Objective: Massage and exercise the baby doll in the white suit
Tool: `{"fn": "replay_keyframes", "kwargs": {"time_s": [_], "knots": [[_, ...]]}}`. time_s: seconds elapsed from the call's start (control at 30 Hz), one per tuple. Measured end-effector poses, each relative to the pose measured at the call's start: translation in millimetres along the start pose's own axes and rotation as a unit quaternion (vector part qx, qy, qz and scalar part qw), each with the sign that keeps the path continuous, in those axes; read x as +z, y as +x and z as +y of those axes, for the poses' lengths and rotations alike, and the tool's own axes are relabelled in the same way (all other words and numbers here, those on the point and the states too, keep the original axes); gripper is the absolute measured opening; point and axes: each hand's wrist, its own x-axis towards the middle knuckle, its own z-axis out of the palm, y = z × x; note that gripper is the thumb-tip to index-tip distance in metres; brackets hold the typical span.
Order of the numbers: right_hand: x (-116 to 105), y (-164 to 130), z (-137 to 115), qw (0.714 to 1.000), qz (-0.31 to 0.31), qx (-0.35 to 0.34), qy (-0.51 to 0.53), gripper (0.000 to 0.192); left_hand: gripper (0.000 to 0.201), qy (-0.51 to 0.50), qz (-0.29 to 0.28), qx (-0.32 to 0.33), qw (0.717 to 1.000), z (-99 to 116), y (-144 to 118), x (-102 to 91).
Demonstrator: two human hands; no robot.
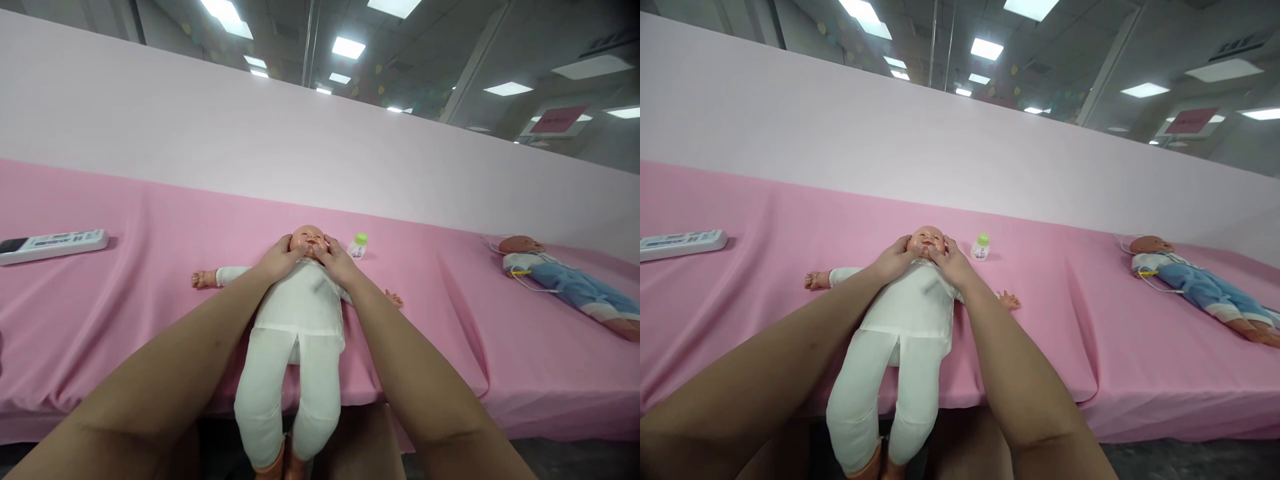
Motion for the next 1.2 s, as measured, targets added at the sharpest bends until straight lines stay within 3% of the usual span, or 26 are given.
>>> {"fn": "replay_keyframes", "kwargs": {"time_s": [1.2], "knots": [[0.3,1.4,1.5,1.0,0.002,-0.009,-0.011,0.087,0.067,0.006,0.001,-0.006,1.0,0.2,0.0,0.1]]}}
